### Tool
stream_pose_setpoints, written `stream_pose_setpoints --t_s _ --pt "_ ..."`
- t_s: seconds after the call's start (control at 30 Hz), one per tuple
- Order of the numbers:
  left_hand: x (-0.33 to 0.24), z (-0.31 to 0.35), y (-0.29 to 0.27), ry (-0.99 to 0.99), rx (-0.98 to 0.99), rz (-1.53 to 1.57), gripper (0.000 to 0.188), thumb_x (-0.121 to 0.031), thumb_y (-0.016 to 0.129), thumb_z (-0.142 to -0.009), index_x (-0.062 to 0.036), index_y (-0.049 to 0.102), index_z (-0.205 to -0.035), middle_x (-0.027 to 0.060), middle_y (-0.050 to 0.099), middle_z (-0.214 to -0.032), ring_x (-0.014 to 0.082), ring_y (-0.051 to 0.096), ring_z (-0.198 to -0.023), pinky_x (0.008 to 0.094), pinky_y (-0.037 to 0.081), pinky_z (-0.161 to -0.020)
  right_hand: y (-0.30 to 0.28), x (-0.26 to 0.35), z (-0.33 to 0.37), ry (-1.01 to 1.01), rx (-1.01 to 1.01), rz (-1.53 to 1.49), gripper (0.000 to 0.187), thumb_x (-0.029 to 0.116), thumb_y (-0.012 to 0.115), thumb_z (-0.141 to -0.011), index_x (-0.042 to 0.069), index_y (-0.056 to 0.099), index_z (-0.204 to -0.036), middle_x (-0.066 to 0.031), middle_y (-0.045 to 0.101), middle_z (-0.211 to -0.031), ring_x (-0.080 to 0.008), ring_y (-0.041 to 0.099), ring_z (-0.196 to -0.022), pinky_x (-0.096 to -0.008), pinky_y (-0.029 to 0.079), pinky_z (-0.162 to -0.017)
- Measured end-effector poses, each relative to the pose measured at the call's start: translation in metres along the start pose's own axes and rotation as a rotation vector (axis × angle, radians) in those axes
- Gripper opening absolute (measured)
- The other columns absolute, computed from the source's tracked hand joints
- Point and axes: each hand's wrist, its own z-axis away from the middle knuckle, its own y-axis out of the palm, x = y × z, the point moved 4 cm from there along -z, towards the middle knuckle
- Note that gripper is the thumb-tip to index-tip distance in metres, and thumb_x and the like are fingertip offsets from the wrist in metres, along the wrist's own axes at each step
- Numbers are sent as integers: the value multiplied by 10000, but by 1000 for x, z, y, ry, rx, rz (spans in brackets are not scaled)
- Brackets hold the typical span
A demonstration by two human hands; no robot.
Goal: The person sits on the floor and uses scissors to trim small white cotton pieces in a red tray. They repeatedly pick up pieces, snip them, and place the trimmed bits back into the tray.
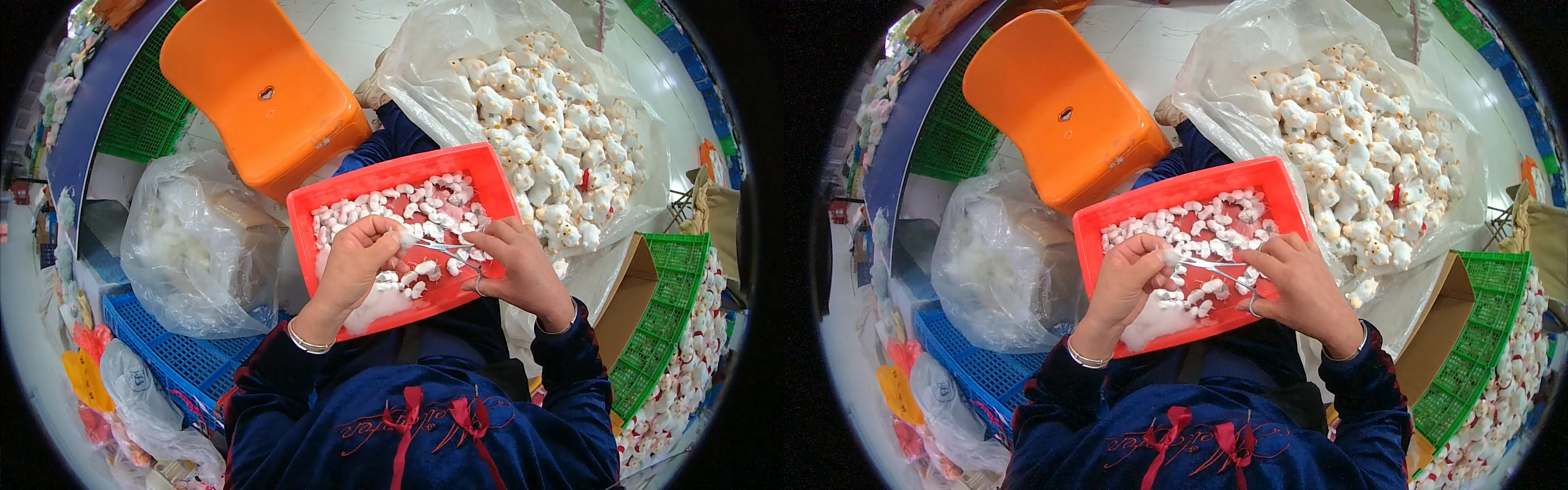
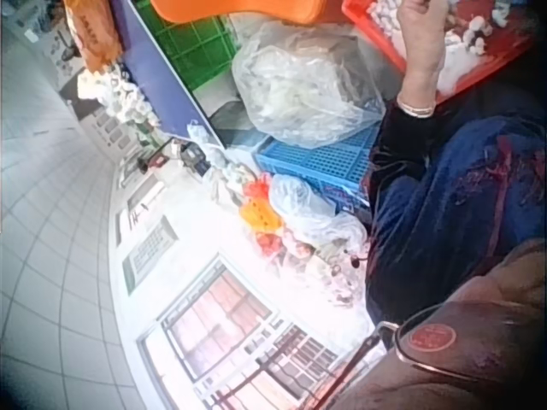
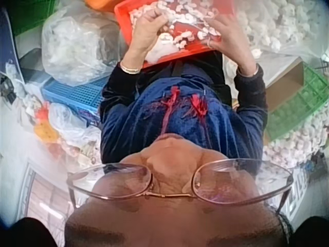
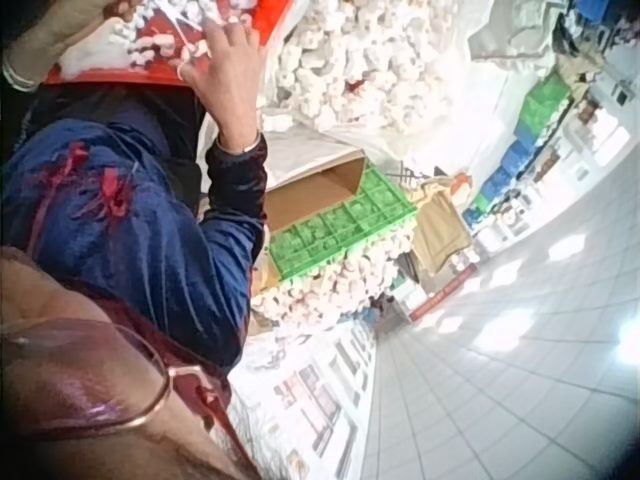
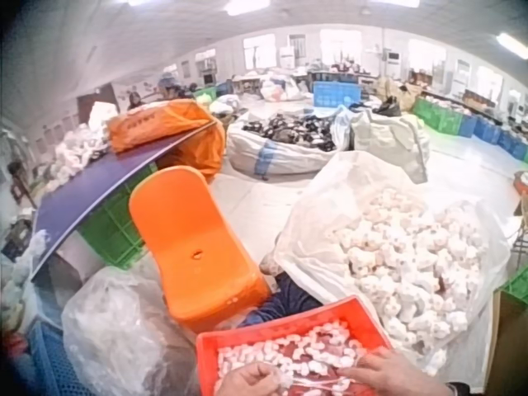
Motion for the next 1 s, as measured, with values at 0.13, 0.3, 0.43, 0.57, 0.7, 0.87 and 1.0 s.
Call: stream_pose_setpoints --t_s 0.13,0.3,0.43,0.57,0.7,0.87,1.0 --pt "-1 0 2 34 12 -61 121 -63 645 -977 1 669 -1076 46 677 -885 93 646 -752 279 614 -706 6 -4 3 17 90 5 449 246 838 -738 93 727 -1146 -91 657 -939 -290 630 -934 -416 484 -843" --pt "-10 1 6 135 29 -263 143 -60 658 -979 18 687 -1096 70 710 -961 93 668 -814 258 595 -740 7 -4 5 7 160 -194 331 213 813 -787 55 731 -1066 -120 667 -804 -280 655 -759 -390 503 -686" --pt "-13 3 12 243 58 -414 157 -47 661 -980 22 691 -1118 65 715 -966 94 675 -841 236 567 -747 2 9 4 258 417 -507 309 241 812 -855 12 722 -1041 -110 665 -750 -141 626 -701 -319 495 -663" --pt "-19 7 17 497 -38 -540 164 -27 668 -970 24 693 -1124 71 721 -936 108 681 -823 234 553 -738 46 17 14 323 285 -876 309 258 803 -898 3 729 -1055 -29 682 -777 -53 572 -745 -248 480 -684" --pt "-26 17 32 870 -221 -881 144 14 724 -901 3 694 -1041 146 731 -924 202 724 -810 279 566 -721 71 53 17 461 156 -1289 207 197 734 -966 8 698 -1042 66 554 -775 -12 474 -747 -204 397 -652" --pt "-23 14 31 756 -220 -591 143 5 632 -981 24 662 -1119 118 752 -1011 135 716 -882 260 572 -786 71 53 5 364 -9 -936 263 209 778 -908 10 712 -1066 6 642 -812 -86 555 -681 -249 434 -613" --pt "-20 4 22 463 -183 -302 154 -7 609 -999 32 662 -1138 98 747 -1024 117 705 -898 249 566 -799 61 33 0 206 -217 -342 409 275 847 -783 49 717 -1098 -118 691 -884 -283 634 -745 -397 483 -685"
